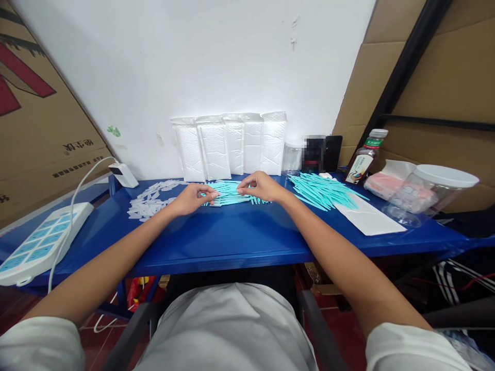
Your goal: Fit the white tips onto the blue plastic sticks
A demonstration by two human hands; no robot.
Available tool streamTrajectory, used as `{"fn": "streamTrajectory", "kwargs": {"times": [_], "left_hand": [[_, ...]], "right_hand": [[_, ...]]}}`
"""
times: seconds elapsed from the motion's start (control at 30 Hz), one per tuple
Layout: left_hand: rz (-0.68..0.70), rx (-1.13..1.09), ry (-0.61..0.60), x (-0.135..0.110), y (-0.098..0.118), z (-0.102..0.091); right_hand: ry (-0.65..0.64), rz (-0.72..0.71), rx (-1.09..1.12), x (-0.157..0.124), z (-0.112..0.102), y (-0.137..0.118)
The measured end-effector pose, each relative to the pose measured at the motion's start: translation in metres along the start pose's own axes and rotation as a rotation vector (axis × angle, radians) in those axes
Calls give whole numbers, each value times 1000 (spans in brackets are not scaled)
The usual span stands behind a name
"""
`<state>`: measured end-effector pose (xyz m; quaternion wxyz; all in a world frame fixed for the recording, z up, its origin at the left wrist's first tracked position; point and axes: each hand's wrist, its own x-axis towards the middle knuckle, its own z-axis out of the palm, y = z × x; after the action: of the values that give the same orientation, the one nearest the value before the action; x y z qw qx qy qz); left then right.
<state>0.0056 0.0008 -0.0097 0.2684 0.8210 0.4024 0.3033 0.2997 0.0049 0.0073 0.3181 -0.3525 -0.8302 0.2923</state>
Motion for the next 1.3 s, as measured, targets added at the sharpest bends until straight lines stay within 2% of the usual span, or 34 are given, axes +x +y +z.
{"fn": "streamTrajectory", "kwargs": {"times": [0.2,0.53,0.6,0.73,0.8,0.87,0.97,1.03,1.13,1.23,1.3], "left_hand": [[-6,0,-15,0,4,1],[35,-61,-17,-5,9,16],[28,-70,34,-2,5,18],[-43,-6,233,5,-1,13],[-143,-142,291,7,-3,6],[-242,-380,288,8,-6,-2],[-295,-634,256,9,-10,-10],[-308,-683,241,9,-11,-11],[-303,-674,219,8,-10,-8],[-260,-640,220,5,-8,-5],[-249,-643,232,4,-8,-4]], "right_hand": [[-29,17,20,0,2,-2],[-63,-59,59,4,26,-3],[-38,-42,20,6,24,-2],[97,-21,-141,7,6,4],[199,3,-266,6,-8,10],[272,67,-415,3,-22,18],[307,201,-608,-2,-38,31],[287,302,-710,-5,-43,37],[192,466,-830,-7,-44,40],[138,606,-873,-7,-42,40],[129,648,-869,-7,-41,41]]}}
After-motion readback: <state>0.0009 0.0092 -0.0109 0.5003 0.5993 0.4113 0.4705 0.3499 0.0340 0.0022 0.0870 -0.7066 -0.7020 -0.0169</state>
